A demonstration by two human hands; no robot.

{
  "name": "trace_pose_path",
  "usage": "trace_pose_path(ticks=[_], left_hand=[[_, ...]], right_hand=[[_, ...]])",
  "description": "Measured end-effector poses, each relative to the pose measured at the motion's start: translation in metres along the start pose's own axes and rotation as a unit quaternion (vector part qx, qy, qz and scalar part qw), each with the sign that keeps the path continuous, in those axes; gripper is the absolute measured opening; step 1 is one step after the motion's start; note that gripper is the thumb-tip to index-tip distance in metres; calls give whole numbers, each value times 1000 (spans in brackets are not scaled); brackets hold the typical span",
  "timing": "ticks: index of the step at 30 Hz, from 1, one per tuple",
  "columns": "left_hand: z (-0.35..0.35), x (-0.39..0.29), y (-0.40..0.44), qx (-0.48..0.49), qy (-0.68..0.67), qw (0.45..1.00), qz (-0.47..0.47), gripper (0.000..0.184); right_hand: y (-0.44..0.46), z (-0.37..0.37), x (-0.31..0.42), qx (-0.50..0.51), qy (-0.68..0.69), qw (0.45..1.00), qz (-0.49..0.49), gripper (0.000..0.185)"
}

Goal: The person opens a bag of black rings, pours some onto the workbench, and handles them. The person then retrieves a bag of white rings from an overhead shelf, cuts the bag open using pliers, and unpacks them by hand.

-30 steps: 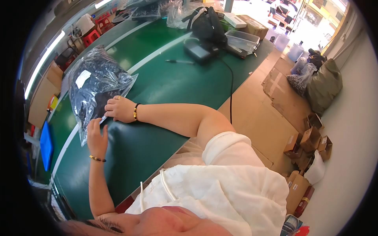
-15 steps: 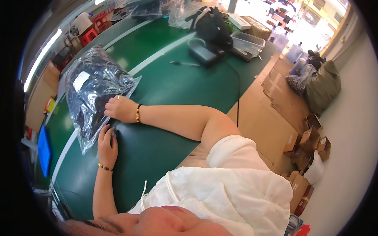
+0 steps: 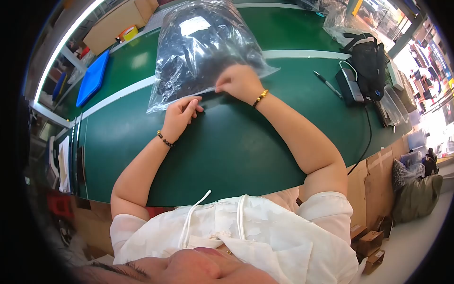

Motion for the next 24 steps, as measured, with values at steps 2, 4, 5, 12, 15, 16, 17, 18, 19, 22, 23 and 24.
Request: trace_pose_path(ticks=[2, 4, 5, 12, 15, 16, 17, 18, 19, 22, 23, 24], left_hand=[[1, 6, 0, -6, -26, 999, -41, 24], [5, -12, -5, -18, 87, 988, 128, 31], [6, -10, -8, -20, 88, 988, 126, 31], [19, -45, -17, -21, 190, 949, 252, 37], [19, -44, -15, -28, 207, 938, 277, 38], [20, -46, -16, -35, 211, 937, 276, 36], [21, -47, -17, -42, 215, 936, 276, 35], [22, -49, -17, -40, 216, 936, 276, 35], [20, -46, -14, -50, 225, 944, 235, 31], [17, -41, -7, -79, 256, 938, 219, 24], [16, -41, -6, -99, 278, 924, 243, 21], [16, -39, -4, -99, 278, 924, 245, 21]], right_hand=[[0, -1, -3, 5, 1, 999, 40, 17], [1, 1, -7, 20, 23, 998, 58, 18], [1, 2, -10, 32, 44, 996, 76, 20], [5, 6, -19, 85, 66, 985, 138, 23], [7, 8, -19, 101, 75, 983, 133, 23], [6, 8, -19, 101, 75, 983, 133, 23], [5, 8, -20, 101, 75, 983, 133, 23], [4, 9, -21, 99, 76, 983, 135, 23], [4, 9, -21, 97, 79, 984, 126, 23], [4, 10, -18, 87, 65, 990, 94, 22], [5, 10, -16, 81, 50, 993, 71, 21], [5, 11, -14, 79, 49, 993, 71, 21]])
Point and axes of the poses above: each hand's wrist, its own y-axis towards the middle knuckle, its own z-axis out of the palm, x = y × z, the point moved 7 cm from there along y, towards the middle knuckle, and after that the axes turned 9 degrees about -x, right-handed, at the moved point
